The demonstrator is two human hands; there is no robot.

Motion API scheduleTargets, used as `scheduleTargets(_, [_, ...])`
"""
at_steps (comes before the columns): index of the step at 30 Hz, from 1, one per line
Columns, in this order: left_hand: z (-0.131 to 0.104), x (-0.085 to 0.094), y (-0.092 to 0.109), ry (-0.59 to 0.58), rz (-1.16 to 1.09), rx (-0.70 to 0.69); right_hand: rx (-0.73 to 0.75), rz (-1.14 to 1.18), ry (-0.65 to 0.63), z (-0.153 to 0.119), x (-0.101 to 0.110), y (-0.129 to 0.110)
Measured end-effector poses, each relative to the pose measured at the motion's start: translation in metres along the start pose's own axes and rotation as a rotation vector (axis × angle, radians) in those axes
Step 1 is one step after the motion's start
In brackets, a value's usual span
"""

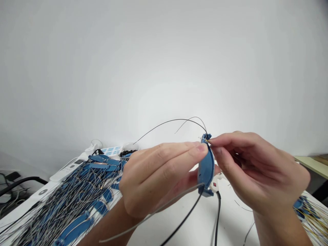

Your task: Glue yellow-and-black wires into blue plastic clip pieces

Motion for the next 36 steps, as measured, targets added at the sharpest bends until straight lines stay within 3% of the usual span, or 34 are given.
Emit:
scheduleTargets(6, [-0.002,-0.003,0.0,0.025,-0.015,-0.009,-0.032,0.045,-0.005,-0.001,-0.003,0.004])
scheduleTargets(17, [-0.016,-0.01,0.001,0.029,-0.022,0.116,-0.178,0.31,0.053,0.004,-0.002,0.016])
scheduleTargets(21, [-0.017,-0.012,0.002,0.02,-0.003,0.157,-0.262,0.464,0.024,0.009,0.0,0.029])
scheduleTargets(28, [-0.018,-0.016,-0.002,-0.013,-0.01,0.113,-0.482,0.599,-0.016,0.017,0.001,0.06])
scheduleTargets(36, [-0.034,-0.019,-0.009,0.011,0.051,0.124,-0.518,0.685,0.008,0.024,0.004,0.071])
Point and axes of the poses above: each hand's wrist, its own z-axis towards the middle knuckle, its own x-axis out of the back of the hand, y = z × x, the point moved 5 cm from there along z, towards the middle knuckle, and after that the axes turned 12 degrees about -x, right-handed, at the moved point
